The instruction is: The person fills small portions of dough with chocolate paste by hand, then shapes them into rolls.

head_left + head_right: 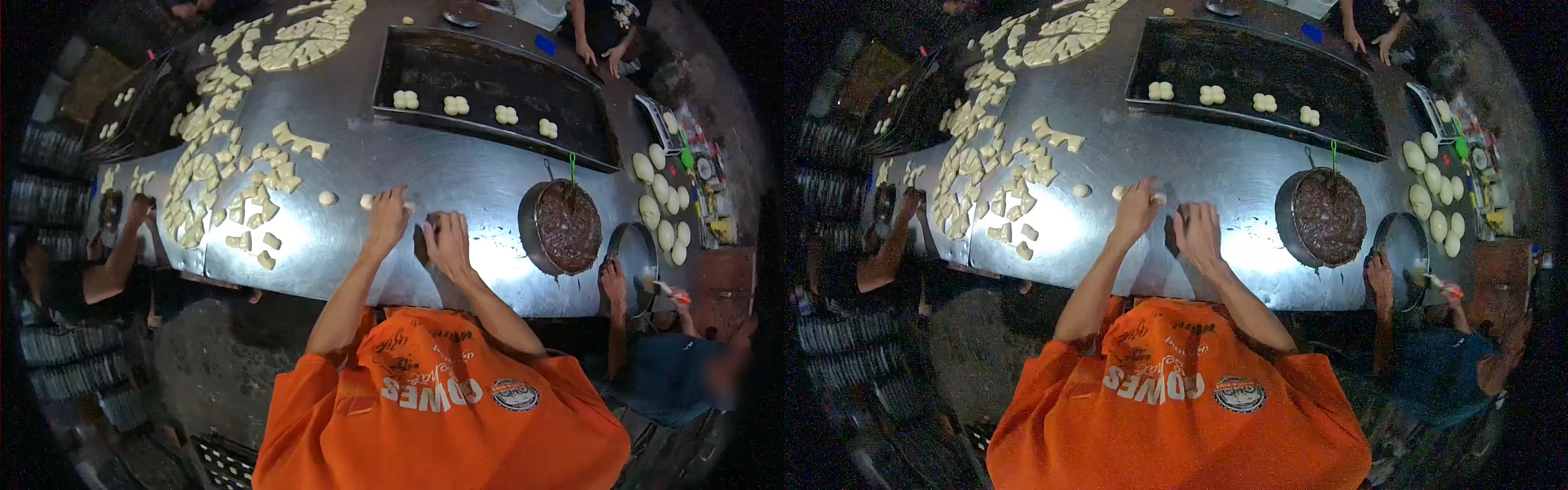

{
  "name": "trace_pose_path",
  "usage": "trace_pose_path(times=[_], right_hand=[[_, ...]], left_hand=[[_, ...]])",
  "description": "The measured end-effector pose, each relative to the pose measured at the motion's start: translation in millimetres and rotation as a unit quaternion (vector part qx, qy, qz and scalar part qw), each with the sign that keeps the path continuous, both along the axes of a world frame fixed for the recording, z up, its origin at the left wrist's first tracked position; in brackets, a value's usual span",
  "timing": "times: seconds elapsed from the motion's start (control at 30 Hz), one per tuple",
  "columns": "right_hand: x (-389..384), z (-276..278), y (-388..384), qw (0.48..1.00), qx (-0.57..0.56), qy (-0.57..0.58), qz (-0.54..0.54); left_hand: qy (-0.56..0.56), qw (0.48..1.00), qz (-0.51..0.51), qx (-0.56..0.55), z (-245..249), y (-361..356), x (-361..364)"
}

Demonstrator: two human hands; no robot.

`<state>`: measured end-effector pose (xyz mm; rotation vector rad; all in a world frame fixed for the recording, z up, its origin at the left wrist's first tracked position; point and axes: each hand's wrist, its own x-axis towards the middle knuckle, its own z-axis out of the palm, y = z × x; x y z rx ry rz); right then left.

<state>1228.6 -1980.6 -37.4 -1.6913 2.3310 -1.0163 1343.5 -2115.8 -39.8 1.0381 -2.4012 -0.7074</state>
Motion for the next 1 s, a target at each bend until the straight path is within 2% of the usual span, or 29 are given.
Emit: trace_pose_path(times=[0.03, 0.07, 0.13, 0.17, 0.23, 0.27, 0.33, 0.37, 0.4, 0.47, 0.5, 0.53, 0.57, 0.6, 0.63, 0.73, 0.83, 0.9, 0.97, 1.0], right_hand=[[-1, 6, 9, 1.000, -0.003, 0.000, -0.004], [-5, 10, 25, 1.000, -0.003, -0.024, -0.017], [-7, 14, 43, 0.999, 0.007, -0.034, -0.010], [-6, 15, 43, 0.999, 0.009, -0.038, -0.014], [-5, 19, 35, 0.982, 0.093, -0.152, 0.056], [-5, 25, 24, 0.970, 0.093, -0.224, 0.027], [-16, 27, -1, 0.981, 0.065, -0.179, 0.041], [-22, 28, -14, 0.989, 0.042, -0.133, 0.055], [-29, 35, -24, 0.993, 0.043, -0.042, 0.099], [-33, 43, -42, 0.992, 0.016, -0.034, 0.118], [-32, 56, -50, 0.991, -0.007, -0.024, 0.134], [-26, 68, -54, 0.927, 0.069, -0.354, 0.106], [-19, 89, -54, 0.927, 0.066, -0.354, 0.106], [-11, 108, -50, 0.875, 0.066, -0.462, 0.131], [-6, 116, -45, 0.811, 0.064, -0.562, 0.153], [-3, 101, -30, 0.797, 0.043, -0.592, 0.110], [-7, 88, -8, 0.780, 0.010, -0.625, 0.033], [-13, 79, 11, 0.609, -0.055, -0.791, 0.003], [-21, 76, 33, 0.500, -0.106, -0.860, 0.013], [-25, 75, 42, 0.475, -0.118, -0.872, -0.008]], left_hand=[[0.000, 1.000, -0.004, -0.003, 1, 0, 5], [0.060, 0.992, 0.010, 0.108, 6, 3, 14], [0.189, 0.934, 0.051, 0.300, 10, 15, 31], [0.185, 0.934, 0.049, 0.302, 18, 20, 37], [0.299, 0.828, 0.073, 0.468, 40, 25, 44], [0.298, 0.831, 0.070, 0.465, 47, 27, 46], [0.380, 0.749, 0.081, 0.536, 57, 31, 46], [0.381, 0.752, 0.081, 0.532, 60, 30, 44], [0.424, 0.713, 0.080, 0.552, 63, 30, 43], [0.481, 0.645, 0.082, 0.588, 71, 30, 43], [0.482, 0.649, 0.080, 0.583, 73, 30, 42], [0.475, 0.687, 0.084, 0.543, 75, 32, 40], [0.466, 0.723, 0.088, 0.503, 77, 35, 39], [0.422, 0.782, 0.076, 0.452, 84, 36, 37], [0.419, 0.783, 0.073, 0.453, 86, 39, 35], [0.390, 0.845, 0.030, 0.365, 80, 50, 28], [0.380, 0.820, 0.043, 0.426, 93, 57, 16], [0.343, 0.823, 0.044, 0.450, 85, 59, 8], [0.306, 0.826, 0.018, 0.474, 82, 65, -6], [0.303, 0.824, 0.005, 0.480, 82, 72, -11]])
